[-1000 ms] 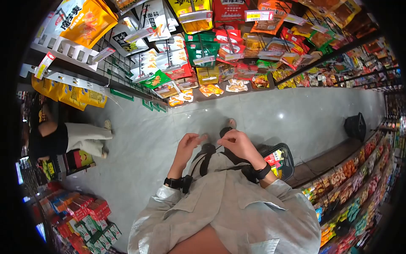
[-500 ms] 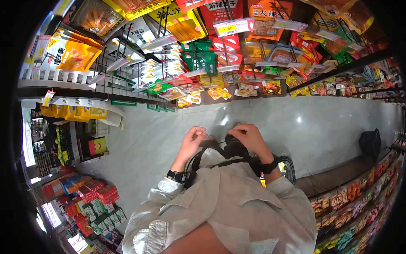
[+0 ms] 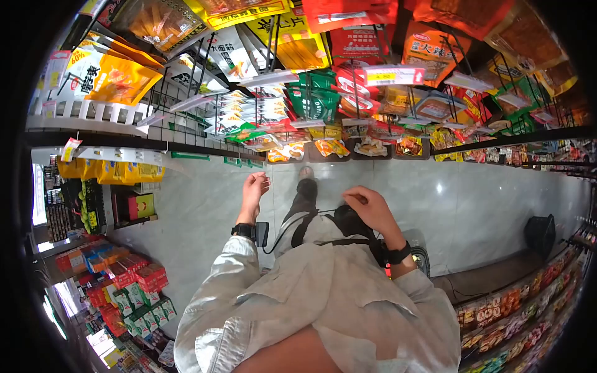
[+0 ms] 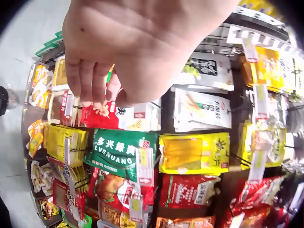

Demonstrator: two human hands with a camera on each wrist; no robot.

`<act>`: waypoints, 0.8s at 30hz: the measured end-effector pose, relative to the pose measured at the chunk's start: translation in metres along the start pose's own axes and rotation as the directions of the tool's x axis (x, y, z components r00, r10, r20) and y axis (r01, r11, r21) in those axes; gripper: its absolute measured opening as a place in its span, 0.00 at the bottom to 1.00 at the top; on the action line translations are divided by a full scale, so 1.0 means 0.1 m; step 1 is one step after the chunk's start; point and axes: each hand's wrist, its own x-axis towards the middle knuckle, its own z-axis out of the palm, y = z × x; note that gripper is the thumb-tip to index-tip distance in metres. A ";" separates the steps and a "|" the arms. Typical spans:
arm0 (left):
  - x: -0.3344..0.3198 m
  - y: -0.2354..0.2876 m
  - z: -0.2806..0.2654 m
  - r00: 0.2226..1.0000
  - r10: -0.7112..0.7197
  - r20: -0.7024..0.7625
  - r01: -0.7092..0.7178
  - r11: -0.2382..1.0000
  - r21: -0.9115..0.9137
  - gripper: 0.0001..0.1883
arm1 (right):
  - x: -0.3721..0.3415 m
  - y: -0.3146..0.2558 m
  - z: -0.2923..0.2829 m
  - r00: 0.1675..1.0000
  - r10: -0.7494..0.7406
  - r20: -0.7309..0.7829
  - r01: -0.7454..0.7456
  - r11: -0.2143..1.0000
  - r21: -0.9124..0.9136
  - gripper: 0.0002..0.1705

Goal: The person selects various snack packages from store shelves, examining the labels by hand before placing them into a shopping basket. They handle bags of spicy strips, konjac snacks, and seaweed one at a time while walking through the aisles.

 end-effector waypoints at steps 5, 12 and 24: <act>0.87 0.10 -0.24 0.997 0.081 0.011 -0.082 0.994 0.068 0.19 | 0.12 -0.18 0.23 0.988 0.092 -0.120 -0.087 0.995 0.053 0.09; 2.05 0.11 -0.37 0.941 0.308 0.141 -0.330 0.926 0.181 0.40 | 0.35 -0.37 0.83 0.952 0.119 -0.284 -0.073 0.983 0.168 0.08; 2.45 0.38 -0.23 0.849 0.478 0.225 -0.525 0.812 0.255 0.43 | 0.40 -0.51 1.31 0.847 0.225 -0.482 -0.135 0.967 0.215 0.09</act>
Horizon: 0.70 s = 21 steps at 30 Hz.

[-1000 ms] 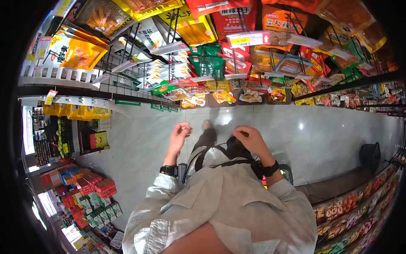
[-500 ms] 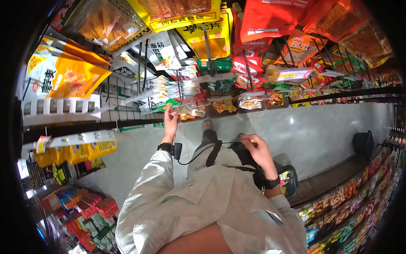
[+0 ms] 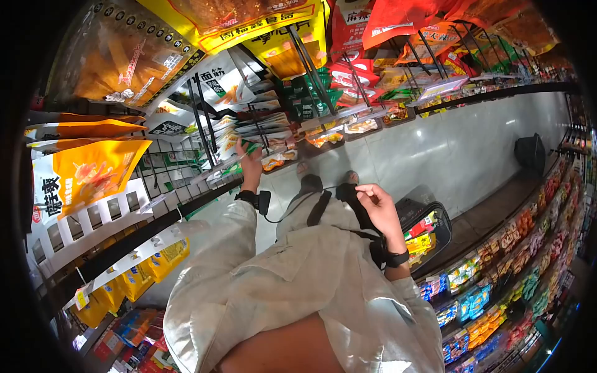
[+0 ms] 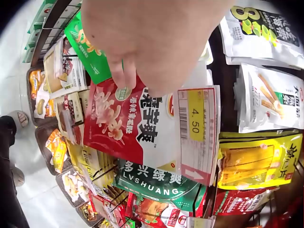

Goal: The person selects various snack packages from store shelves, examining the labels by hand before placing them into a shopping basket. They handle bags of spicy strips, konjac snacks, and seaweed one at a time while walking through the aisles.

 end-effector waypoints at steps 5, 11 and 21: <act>0.03 -0.06 -0.07 0.999 0.033 -0.006 -0.032 0.996 0.089 0.32 | 0.12 -0.09 0.01 0.999 -0.028 0.040 0.027 0.999 0.028 0.09; -0.14 -0.15 -0.05 0.988 -0.130 -0.083 0.141 0.979 0.150 0.23 | 0.24 -0.20 -0.15 0.988 -0.087 0.126 0.090 0.996 -0.014 0.09; -0.53 -0.06 0.08 0.998 -0.065 0.014 0.065 0.998 -0.016 0.17 | 0.32 -0.07 -0.49 0.966 -0.148 0.212 0.151 0.989 0.003 0.09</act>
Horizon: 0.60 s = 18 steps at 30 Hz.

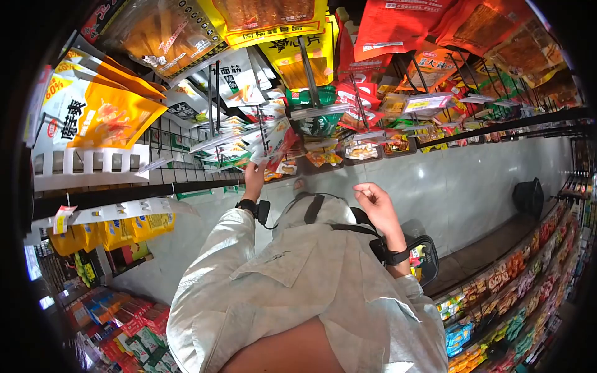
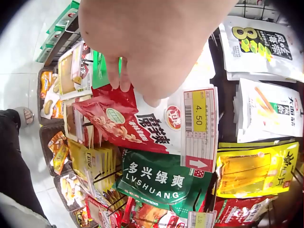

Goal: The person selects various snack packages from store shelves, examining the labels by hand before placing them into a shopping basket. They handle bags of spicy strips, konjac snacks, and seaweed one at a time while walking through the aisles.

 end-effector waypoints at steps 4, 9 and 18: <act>-0.22 0.11 -0.01 0.992 -0.071 0.102 0.084 0.987 -0.135 0.19 | -0.10 0.08 -0.13 0.999 -0.002 0.035 0.003 1.000 -0.030 0.10; -0.45 0.05 0.00 0.984 -0.121 0.131 0.148 0.964 -0.221 0.18 | -0.24 0.17 -0.26 0.998 0.027 0.062 -0.026 1.000 -0.008 0.11; -1.25 0.36 0.10 0.875 -0.465 0.133 0.477 0.876 -0.076 0.18 | -0.54 0.71 -0.39 0.992 0.049 0.115 -0.061 0.993 0.101 0.10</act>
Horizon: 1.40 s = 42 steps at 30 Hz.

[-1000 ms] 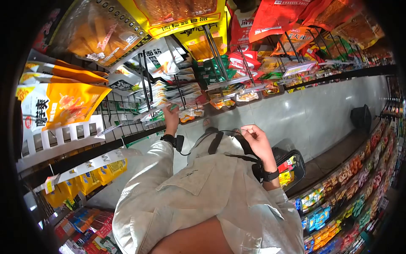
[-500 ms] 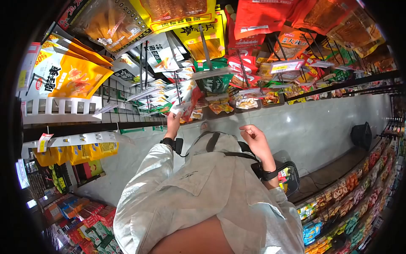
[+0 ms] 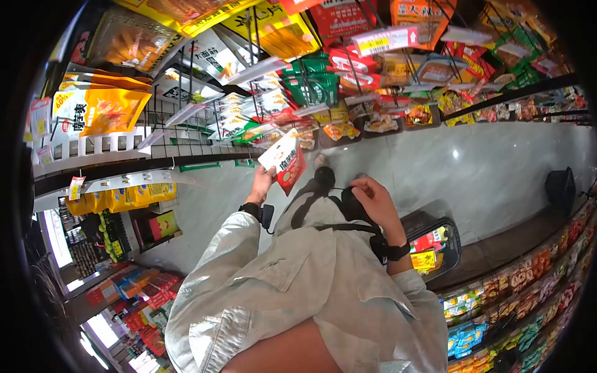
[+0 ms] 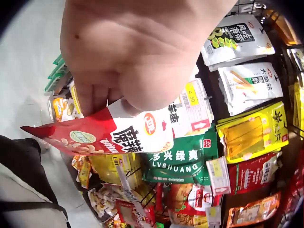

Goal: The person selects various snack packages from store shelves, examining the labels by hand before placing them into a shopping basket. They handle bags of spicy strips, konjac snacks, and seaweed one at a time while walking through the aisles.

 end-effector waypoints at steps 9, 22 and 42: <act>-1.31 0.77 0.26 0.956 0.154 0.251 -0.167 0.986 0.031 0.19 | -0.07 0.25 0.02 0.994 -0.101 0.032 0.104 0.981 -0.161 0.32; -1.80 0.98 0.18 0.855 0.311 0.415 0.021 0.779 -0.627 0.27 | -0.50 -0.13 0.78 0.983 -0.057 0.174 0.071 0.995 -0.075 0.19; -2.42 0.19 0.16 0.483 0.083 0.872 -0.080 0.996 -0.050 0.27 | -2.46 0.41 1.93 0.839 0.186 -0.512 0.003 0.938 0.346 0.17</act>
